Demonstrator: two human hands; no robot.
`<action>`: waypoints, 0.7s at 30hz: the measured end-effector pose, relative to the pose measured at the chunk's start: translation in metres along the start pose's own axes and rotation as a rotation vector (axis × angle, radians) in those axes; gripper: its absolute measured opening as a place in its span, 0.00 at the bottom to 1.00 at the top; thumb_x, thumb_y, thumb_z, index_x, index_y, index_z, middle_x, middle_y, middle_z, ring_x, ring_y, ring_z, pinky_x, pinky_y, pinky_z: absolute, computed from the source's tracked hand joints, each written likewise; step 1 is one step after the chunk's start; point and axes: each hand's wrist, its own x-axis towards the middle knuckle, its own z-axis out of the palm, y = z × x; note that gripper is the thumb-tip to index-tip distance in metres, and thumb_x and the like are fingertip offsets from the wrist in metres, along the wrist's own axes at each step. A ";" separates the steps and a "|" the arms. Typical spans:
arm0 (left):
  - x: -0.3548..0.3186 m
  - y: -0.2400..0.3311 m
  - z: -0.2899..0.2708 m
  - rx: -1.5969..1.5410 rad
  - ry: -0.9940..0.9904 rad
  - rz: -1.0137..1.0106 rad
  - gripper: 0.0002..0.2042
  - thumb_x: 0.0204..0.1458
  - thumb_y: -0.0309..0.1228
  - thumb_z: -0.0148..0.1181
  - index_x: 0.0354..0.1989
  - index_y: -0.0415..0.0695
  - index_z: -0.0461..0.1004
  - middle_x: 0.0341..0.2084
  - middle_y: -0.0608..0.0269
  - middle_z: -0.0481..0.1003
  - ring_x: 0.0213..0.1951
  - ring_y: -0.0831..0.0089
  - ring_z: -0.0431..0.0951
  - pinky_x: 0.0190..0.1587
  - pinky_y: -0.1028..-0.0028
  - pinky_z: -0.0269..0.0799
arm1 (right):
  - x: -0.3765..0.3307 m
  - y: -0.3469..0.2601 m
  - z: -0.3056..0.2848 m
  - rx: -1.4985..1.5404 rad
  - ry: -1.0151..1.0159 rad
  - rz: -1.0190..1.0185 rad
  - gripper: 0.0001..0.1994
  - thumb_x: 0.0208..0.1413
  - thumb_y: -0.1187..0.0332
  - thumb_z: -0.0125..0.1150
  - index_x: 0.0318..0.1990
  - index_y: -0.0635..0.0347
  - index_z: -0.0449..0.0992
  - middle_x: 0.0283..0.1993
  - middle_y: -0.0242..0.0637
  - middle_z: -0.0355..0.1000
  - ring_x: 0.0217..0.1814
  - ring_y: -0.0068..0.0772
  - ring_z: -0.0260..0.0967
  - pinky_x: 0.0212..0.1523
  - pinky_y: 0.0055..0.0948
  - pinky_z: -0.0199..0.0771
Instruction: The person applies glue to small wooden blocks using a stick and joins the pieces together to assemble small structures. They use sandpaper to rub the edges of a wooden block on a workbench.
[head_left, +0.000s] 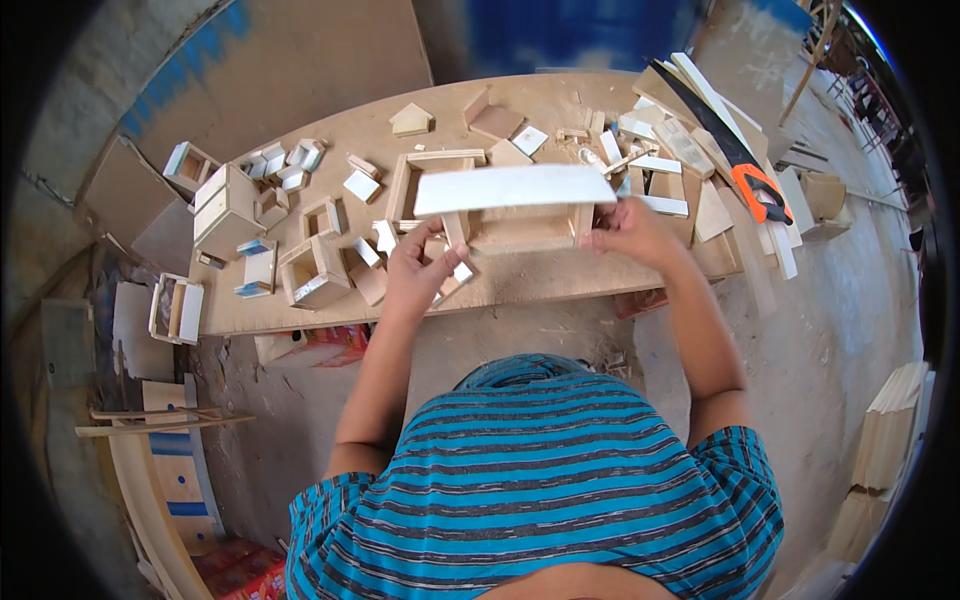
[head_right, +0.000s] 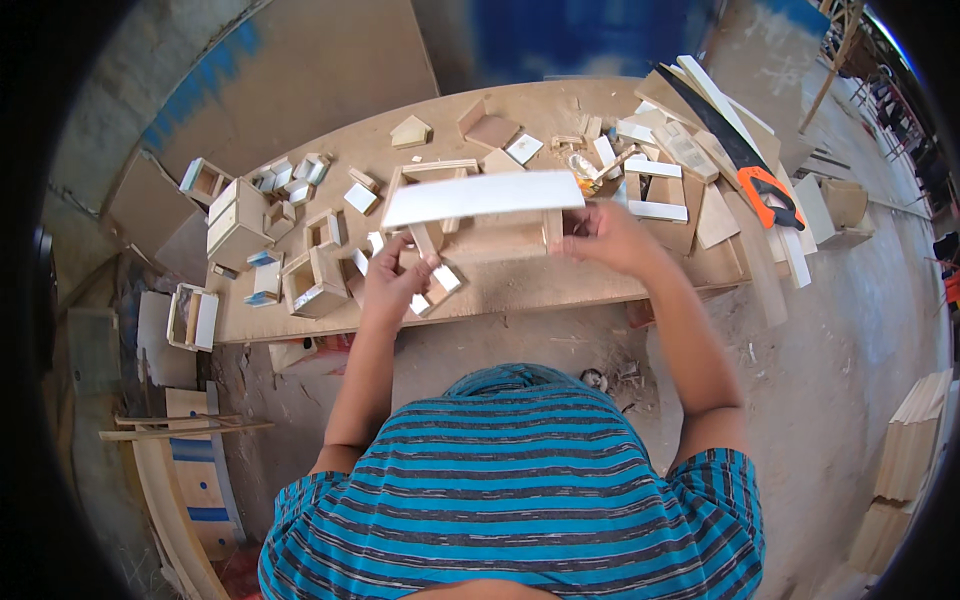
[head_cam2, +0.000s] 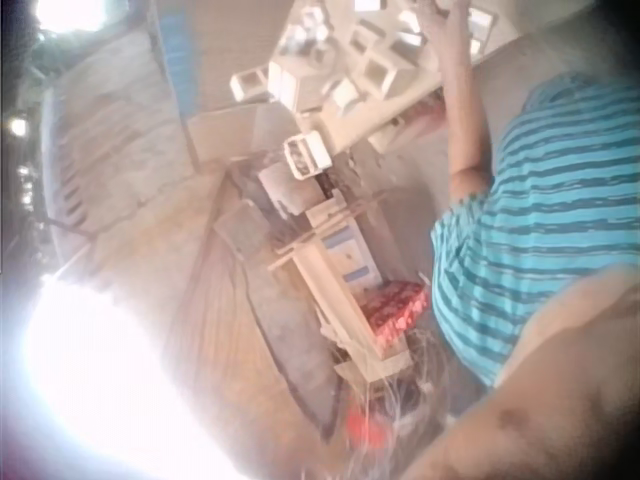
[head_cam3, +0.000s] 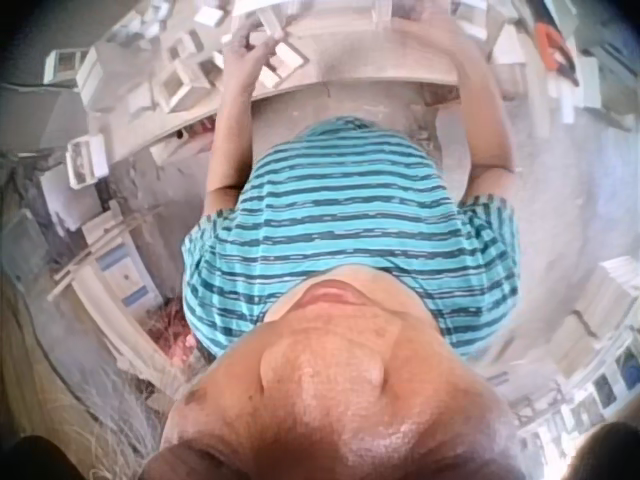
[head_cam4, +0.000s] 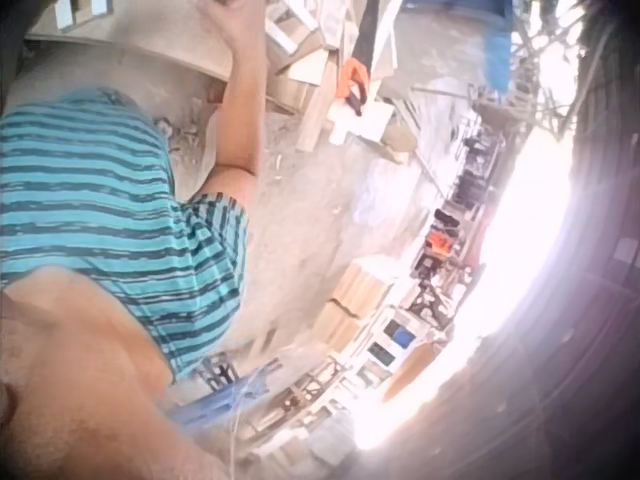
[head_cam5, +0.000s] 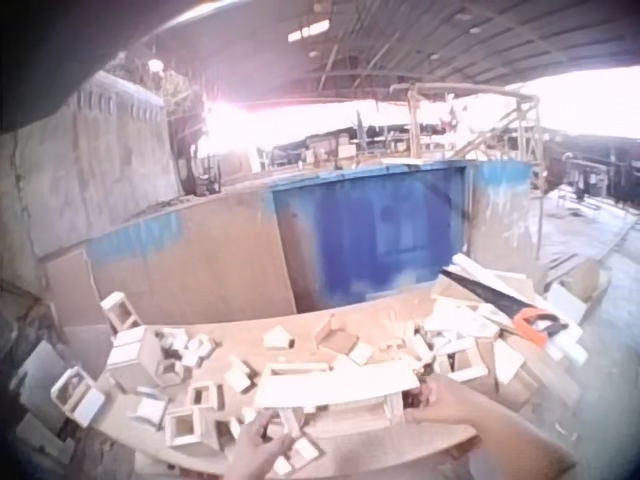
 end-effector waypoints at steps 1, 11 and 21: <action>0.008 0.009 -0.009 -0.032 -0.012 0.045 0.20 0.47 0.30 0.67 0.47 0.36 0.72 0.25 0.70 0.74 0.21 0.87 0.68 0.22 0.86 0.64 | 0.002 -0.021 0.003 -0.001 0.050 -0.039 0.24 0.44 0.69 0.70 0.49 0.69 0.71 0.36 0.34 0.75 0.34 0.20 0.70 0.33 0.22 0.72; 0.072 0.070 -0.081 -0.253 0.143 0.208 0.26 0.46 0.28 0.65 0.56 0.39 0.68 0.39 0.63 0.76 0.29 0.82 0.76 0.22 0.85 0.61 | 0.094 -0.106 0.042 0.016 0.160 -0.375 0.29 0.44 0.66 0.71 0.52 0.72 0.68 0.42 0.38 0.73 0.40 0.25 0.70 0.41 0.23 0.72; 0.025 0.037 -0.157 -0.354 0.405 0.259 0.23 0.49 0.24 0.58 0.56 0.38 0.66 0.50 0.57 0.71 0.37 0.77 0.79 0.24 0.85 0.61 | 0.225 -0.091 0.055 0.102 0.162 -0.400 0.22 0.46 0.68 0.69 0.48 0.68 0.72 0.40 0.35 0.73 0.37 0.20 0.70 0.39 0.21 0.74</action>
